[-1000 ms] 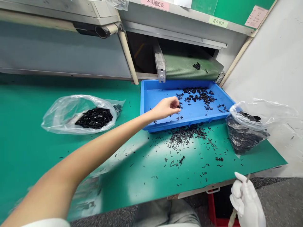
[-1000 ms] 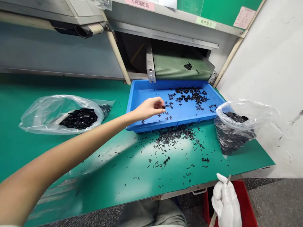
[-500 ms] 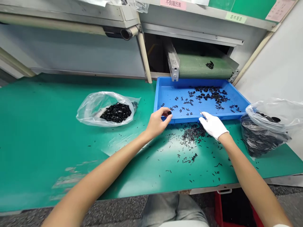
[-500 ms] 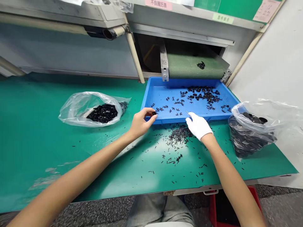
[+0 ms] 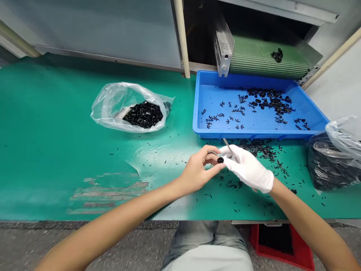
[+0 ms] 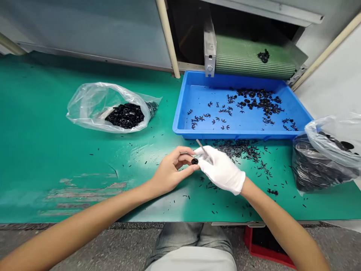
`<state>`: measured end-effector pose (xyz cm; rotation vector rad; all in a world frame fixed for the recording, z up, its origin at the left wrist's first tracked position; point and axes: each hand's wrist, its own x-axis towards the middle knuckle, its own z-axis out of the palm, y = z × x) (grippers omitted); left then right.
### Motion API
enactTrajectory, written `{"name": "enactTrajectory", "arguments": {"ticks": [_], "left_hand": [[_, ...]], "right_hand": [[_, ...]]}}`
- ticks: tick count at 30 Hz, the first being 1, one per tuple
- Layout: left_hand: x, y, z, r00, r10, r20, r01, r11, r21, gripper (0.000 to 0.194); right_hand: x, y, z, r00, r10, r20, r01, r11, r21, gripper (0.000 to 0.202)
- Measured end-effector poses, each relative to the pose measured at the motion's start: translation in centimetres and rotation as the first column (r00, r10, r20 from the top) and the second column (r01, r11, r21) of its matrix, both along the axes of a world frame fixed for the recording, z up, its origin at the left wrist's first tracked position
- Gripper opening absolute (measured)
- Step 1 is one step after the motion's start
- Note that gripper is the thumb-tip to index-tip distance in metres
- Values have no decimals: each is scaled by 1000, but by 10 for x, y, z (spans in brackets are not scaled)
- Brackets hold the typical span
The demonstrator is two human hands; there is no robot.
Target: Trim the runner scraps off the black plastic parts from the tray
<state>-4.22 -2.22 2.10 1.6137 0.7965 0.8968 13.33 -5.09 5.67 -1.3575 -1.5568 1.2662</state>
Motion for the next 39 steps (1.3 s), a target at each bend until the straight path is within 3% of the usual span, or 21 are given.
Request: {"name": "enactTrajectory", "arguments": {"ticks": [2, 5, 10, 16, 20, 22, 24, 28, 33, 36, 39], "left_hand": [[-4, -1, -3, 999, -2, -32, 2, 1000, 20, 20], [-7, -1, -6, 996, -9, -84, 16, 996, 82, 14], [-6, -4, -7, 998, 54, -44, -43, 976, 213, 11], [-6, -7, -9, 999, 35, 38, -40, 988, 150, 13], [-4, -8, -9, 998, 52, 44, -53, 998, 19, 11], [-3, -6, -8, 994, 65, 87, -54, 992, -118, 11], [-2, -2, -8, 981, 79, 175, -20, 948, -318, 12], [0, 4, -8, 906, 153, 396, 147, 762, -630, 15], [1, 3, -6, 850, 162, 502, 280, 669, -689, 19], [0, 0, -4, 842, 139, 522, 324, 643, -694, 21], [0, -1, -3, 837, 130, 532, 342, 634, -694, 26]], "right_hand": [[-7, -1, -7, 990, 45, -131, -63, 989, -131, 25], [-6, -2, -21, 958, -17, -285, -70, 954, -291, 32], [-6, -6, -28, 910, -112, -400, -40, 935, -352, 35], [-11, -10, -23, 883, -151, -444, -38, 920, -390, 31], [-12, -11, -26, 883, -184, -431, 6, 924, -383, 29], [-12, -11, -28, 884, -215, -415, 56, 930, -363, 28], [-12, -11, -28, 878, -251, -408, 108, 934, -341, 28], [-12, -12, -24, 898, -291, -332, 201, 939, -278, 36], [-15, -15, -19, 941, -255, -224, 246, 967, -67, 27], [-17, -18, -23, 937, -250, -245, 279, 956, 91, 32], [-19, -20, -28, 969, -208, -131, 232, 951, 207, 38]]}}
